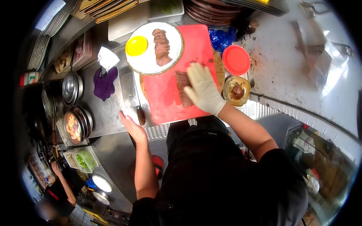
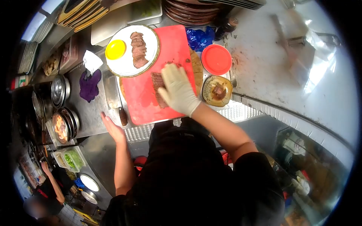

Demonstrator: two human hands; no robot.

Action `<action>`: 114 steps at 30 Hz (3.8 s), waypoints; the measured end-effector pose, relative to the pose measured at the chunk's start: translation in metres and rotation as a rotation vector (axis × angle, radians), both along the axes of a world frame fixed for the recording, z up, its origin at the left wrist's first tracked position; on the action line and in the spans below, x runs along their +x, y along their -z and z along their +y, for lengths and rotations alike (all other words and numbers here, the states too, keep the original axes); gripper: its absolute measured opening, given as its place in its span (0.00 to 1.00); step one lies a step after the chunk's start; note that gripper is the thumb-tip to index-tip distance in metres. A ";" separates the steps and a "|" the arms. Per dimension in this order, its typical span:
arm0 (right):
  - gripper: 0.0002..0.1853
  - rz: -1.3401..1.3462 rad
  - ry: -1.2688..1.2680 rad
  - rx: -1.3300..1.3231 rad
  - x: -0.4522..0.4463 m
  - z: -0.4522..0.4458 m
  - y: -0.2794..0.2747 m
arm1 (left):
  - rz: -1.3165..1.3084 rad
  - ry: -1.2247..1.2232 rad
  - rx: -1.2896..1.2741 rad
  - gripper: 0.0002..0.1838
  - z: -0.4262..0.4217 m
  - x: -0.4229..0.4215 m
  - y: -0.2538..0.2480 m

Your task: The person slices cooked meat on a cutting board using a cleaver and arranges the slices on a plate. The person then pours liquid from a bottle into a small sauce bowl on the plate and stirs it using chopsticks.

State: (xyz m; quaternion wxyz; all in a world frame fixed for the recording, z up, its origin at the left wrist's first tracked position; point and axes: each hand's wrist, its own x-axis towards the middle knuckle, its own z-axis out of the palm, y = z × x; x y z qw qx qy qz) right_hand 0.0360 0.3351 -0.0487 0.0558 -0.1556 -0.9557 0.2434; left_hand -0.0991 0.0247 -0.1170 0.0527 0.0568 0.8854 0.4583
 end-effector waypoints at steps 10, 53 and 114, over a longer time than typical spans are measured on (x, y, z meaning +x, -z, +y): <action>0.45 0.030 0.020 0.118 -0.032 -0.043 0.047 | 0.041 0.027 -0.103 0.35 -0.005 0.043 0.012; 0.49 0.081 -0.395 0.166 0.010 0.011 0.050 | -0.961 0.023 0.740 0.08 -0.009 0.153 -0.005; 0.44 0.161 -0.175 0.195 -0.054 0.053 -0.043 | -1.051 0.302 0.680 0.16 0.071 0.017 -0.074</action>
